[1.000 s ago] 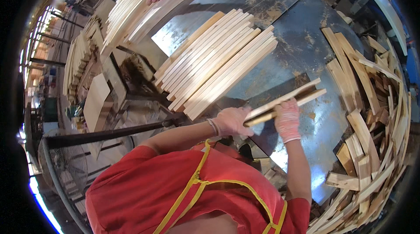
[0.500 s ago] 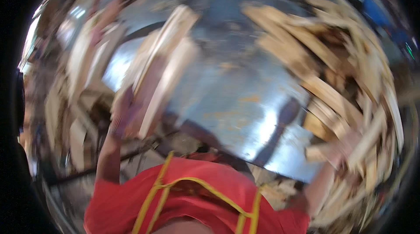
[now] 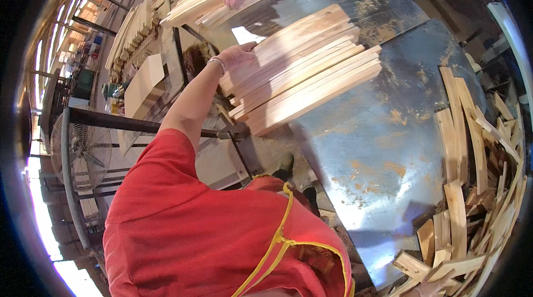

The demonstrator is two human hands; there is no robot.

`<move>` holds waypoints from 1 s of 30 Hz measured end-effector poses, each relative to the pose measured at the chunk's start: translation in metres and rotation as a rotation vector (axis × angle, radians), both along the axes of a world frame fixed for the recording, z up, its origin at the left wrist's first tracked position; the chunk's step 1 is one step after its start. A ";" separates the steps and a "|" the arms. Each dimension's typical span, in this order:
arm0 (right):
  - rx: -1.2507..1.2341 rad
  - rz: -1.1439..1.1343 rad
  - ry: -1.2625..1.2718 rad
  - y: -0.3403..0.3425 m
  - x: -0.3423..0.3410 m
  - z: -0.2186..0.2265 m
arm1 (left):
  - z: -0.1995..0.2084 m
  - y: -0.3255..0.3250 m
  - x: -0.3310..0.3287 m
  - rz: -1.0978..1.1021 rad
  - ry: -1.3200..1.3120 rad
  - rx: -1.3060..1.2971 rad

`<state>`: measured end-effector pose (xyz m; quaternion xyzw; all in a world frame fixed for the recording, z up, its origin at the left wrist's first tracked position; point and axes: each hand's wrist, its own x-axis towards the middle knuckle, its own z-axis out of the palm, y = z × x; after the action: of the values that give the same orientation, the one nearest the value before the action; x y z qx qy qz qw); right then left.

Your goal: The person picks up wooden planks from a pile on a metal table and stacks them neatly. The person handles the planks one by one or in small groups, aligning them into a growing stack on the table surface.

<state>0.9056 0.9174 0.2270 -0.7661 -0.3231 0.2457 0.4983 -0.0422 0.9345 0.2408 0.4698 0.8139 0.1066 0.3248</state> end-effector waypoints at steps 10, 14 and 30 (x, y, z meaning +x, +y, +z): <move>-0.327 0.244 1.083 -0.122 -0.406 0.001 | 0.031 -0.170 0.092 0.427 0.180 0.441; -0.458 0.602 0.882 -0.085 -0.468 -0.039 | -0.035 -0.249 0.128 0.814 -0.634 -0.047; -0.504 0.947 0.359 0.052 -0.561 -0.044 | 0.058 -0.143 0.080 0.248 -1.699 0.135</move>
<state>0.3444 0.9692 0.1828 -0.5790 -0.4731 0.6385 0.1824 0.0376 0.7917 0.2992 0.1567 0.3321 0.5050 0.7811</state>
